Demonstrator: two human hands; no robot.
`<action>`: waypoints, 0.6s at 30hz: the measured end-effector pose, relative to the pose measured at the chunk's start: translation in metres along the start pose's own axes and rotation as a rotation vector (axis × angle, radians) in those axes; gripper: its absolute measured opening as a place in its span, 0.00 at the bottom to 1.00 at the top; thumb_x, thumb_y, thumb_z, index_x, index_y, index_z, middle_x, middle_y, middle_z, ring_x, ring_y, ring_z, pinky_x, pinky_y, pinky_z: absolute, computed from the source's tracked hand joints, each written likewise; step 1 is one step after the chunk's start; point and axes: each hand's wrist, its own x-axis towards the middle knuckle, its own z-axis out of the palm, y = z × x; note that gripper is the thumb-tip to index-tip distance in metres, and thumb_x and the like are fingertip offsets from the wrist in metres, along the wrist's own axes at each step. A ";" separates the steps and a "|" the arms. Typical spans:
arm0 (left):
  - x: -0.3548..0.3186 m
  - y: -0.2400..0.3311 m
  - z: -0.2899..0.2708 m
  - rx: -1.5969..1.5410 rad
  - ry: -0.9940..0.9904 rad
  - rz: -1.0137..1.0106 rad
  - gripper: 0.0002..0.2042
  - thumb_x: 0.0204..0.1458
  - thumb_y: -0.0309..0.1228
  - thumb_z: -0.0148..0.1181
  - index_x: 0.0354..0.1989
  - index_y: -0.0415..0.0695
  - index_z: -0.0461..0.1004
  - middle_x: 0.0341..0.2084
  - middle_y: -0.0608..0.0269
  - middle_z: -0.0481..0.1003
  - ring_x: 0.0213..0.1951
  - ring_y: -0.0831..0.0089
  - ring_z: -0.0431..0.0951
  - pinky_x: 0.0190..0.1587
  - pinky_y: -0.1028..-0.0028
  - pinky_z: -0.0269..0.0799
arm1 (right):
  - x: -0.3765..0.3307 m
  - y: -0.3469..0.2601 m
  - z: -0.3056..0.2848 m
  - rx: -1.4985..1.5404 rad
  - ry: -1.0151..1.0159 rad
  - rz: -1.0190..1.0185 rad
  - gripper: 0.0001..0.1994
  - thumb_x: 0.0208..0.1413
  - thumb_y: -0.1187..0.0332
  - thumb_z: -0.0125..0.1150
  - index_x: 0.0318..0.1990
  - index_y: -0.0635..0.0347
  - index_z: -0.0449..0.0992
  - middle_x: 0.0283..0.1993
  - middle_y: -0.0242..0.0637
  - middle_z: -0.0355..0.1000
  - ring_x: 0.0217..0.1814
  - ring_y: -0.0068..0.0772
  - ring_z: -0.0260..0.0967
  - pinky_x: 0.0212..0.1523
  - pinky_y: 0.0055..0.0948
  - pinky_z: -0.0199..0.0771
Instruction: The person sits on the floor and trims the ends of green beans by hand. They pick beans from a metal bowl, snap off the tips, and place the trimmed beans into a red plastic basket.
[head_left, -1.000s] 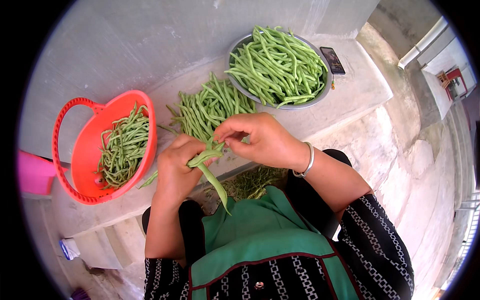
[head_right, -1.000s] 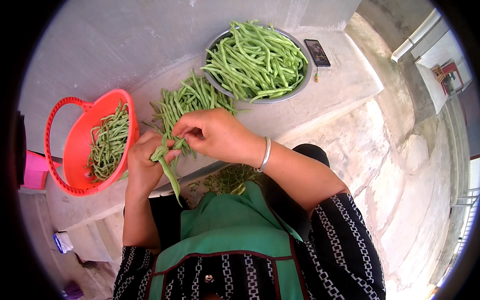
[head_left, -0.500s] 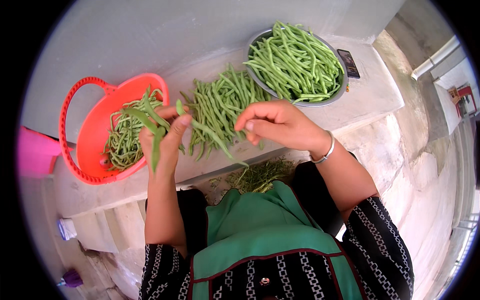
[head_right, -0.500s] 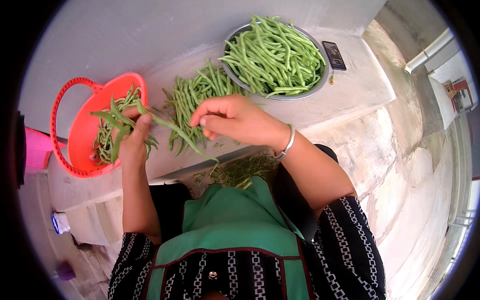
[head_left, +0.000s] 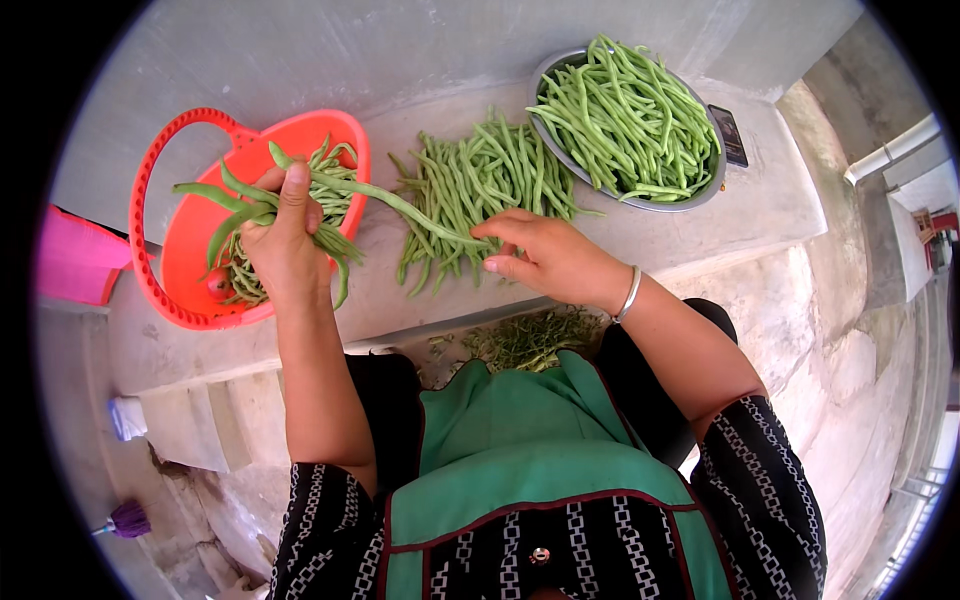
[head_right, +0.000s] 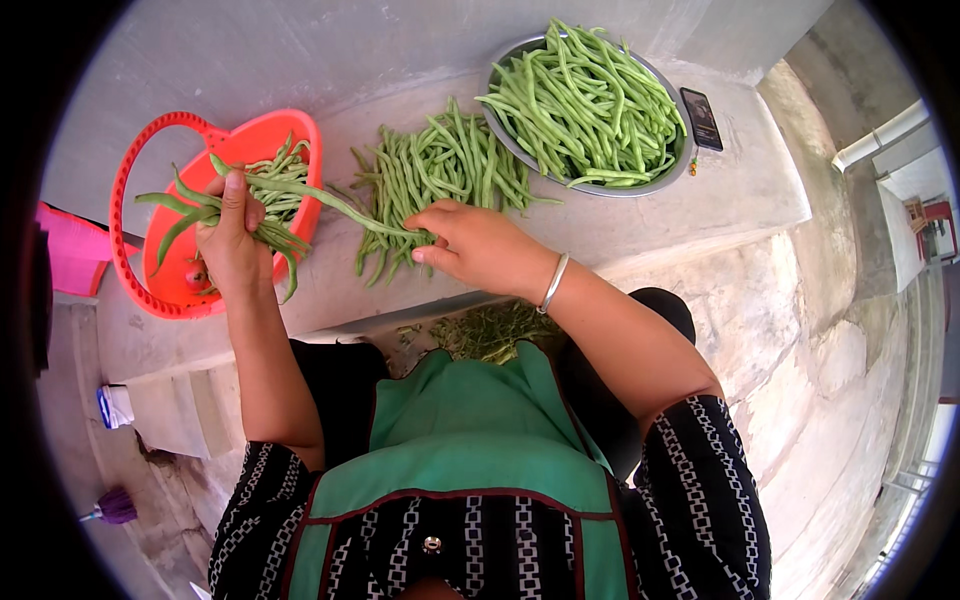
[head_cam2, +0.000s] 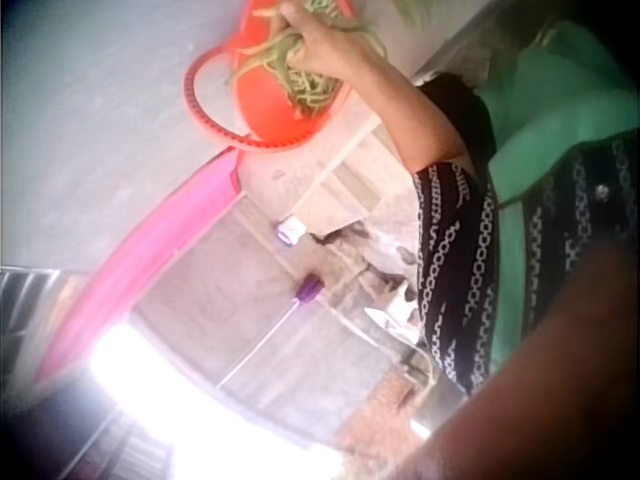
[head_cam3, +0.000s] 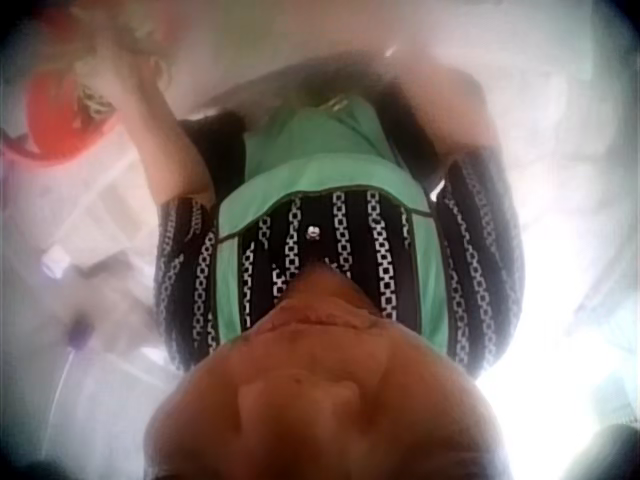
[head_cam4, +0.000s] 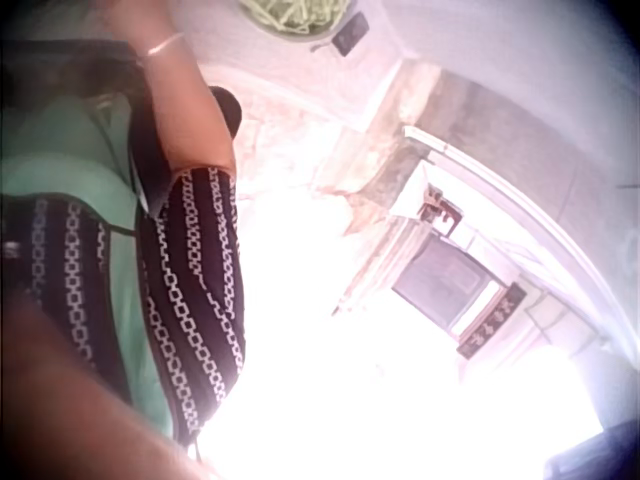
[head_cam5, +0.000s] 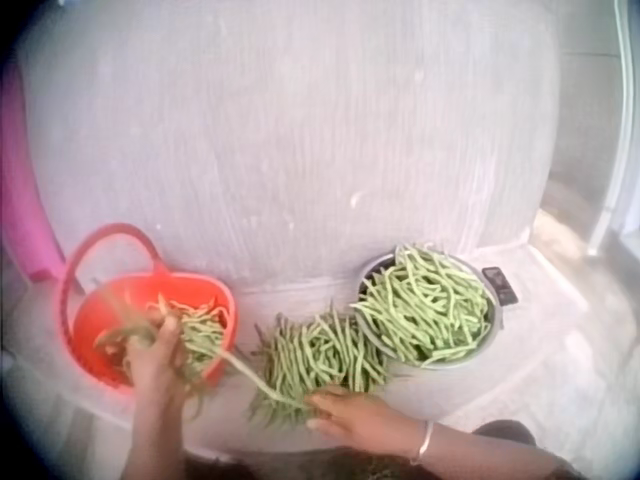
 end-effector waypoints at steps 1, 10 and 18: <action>0.000 0.000 0.001 -0.004 0.005 0.002 0.09 0.52 0.27 0.58 0.37 0.34 0.72 0.17 0.70 0.63 0.19 0.82 0.57 0.22 0.81 0.52 | 0.001 0.005 0.004 -0.091 -0.004 -0.031 0.11 0.53 0.64 0.57 0.39 0.61 0.72 0.33 0.39 0.68 0.34 0.34 0.69 0.34 0.31 0.68; -0.001 -0.002 0.000 -0.056 -0.061 -0.103 0.08 0.50 0.28 0.60 0.33 0.37 0.71 0.21 0.66 0.69 0.17 0.86 0.56 0.19 0.83 0.50 | 0.010 -0.005 -0.034 0.205 0.608 0.137 0.05 0.55 0.71 0.53 0.33 0.62 0.73 0.25 0.35 0.70 0.24 0.28 0.67 0.27 0.25 0.69; -0.051 -0.034 0.046 -0.017 -0.444 -0.468 0.06 0.51 0.27 0.59 0.34 0.40 0.70 0.26 0.61 0.74 0.15 0.86 0.57 0.18 0.84 0.51 | 0.003 0.000 -0.078 1.199 0.758 -0.026 0.07 0.59 0.69 0.49 0.36 0.62 0.71 0.30 0.31 0.69 0.31 0.21 0.67 0.33 0.20 0.70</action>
